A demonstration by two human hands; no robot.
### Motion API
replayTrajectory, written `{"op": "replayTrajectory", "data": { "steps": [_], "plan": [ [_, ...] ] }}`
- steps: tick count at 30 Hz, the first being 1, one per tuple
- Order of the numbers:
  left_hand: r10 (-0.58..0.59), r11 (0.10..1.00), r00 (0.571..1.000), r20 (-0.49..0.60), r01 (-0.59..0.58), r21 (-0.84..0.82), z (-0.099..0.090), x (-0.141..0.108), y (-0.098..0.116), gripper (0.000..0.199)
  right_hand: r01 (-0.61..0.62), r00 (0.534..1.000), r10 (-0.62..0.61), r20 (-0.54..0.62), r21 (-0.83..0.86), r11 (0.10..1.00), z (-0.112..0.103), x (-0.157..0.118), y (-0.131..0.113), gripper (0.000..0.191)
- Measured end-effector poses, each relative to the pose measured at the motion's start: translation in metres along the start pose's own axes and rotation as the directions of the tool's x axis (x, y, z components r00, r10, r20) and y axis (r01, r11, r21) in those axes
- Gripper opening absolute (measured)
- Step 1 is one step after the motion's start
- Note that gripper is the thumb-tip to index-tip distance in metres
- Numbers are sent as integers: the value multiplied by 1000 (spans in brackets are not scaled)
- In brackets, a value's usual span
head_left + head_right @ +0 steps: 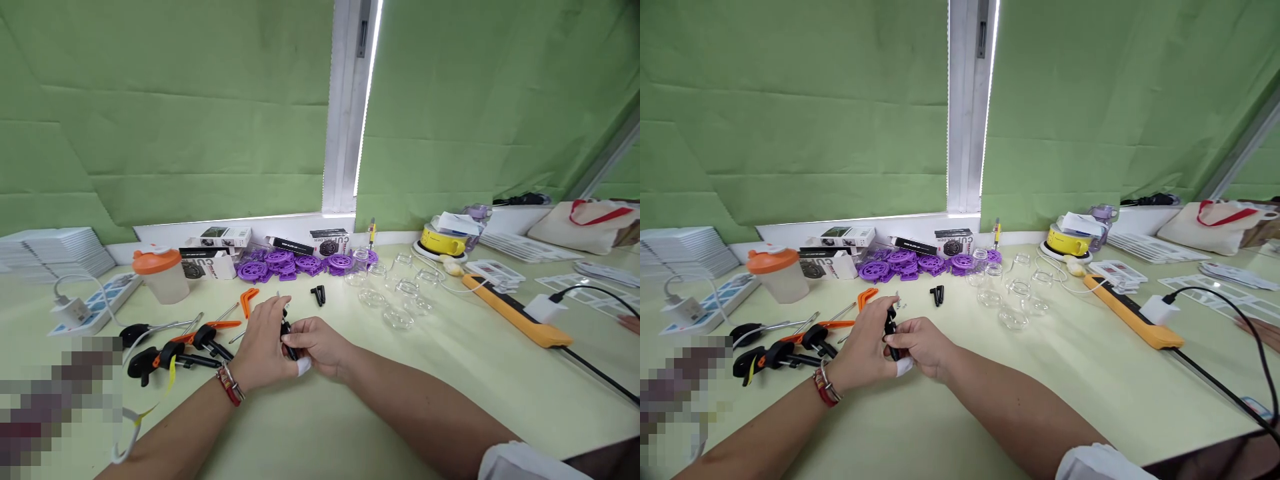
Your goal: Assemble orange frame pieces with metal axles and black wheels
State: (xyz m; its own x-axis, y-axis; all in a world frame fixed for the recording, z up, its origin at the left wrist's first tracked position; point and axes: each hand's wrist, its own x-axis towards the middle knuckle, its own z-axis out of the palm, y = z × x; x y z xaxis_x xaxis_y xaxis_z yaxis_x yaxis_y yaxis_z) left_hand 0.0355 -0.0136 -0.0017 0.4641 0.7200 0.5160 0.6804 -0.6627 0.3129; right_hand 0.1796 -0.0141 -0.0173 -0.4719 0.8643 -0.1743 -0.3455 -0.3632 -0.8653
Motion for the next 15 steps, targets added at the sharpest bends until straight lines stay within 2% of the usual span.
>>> {"op": "replayTrajectory", "data": {
  "steps": [5, 8, 11, 15],
  "plan": [
    [-69, 996, 998, 6, 69, -54, -4, 0, 3, 87, -14, 1000, 14, 8, 3, 1000, 0, 0, -1, 34],
    [-91, 994, 994, 57, 94, -63, -6, 1, 2, 88, -32, 999, 32, 8, 5, 999, 0, 0, 0, 35],
    [-77, 995, 991, 105, 84, -61, -5, 1, -1, 87, -55, 998, 55, -5, 12, 998, 0, 1, 1, 35],
    [-48, 998, 995, 91, 52, -40, -2, 0, -5, 90, -59, 998, 59, -33, 2, 998, 2, 0, -1, 34]
  ]
}}
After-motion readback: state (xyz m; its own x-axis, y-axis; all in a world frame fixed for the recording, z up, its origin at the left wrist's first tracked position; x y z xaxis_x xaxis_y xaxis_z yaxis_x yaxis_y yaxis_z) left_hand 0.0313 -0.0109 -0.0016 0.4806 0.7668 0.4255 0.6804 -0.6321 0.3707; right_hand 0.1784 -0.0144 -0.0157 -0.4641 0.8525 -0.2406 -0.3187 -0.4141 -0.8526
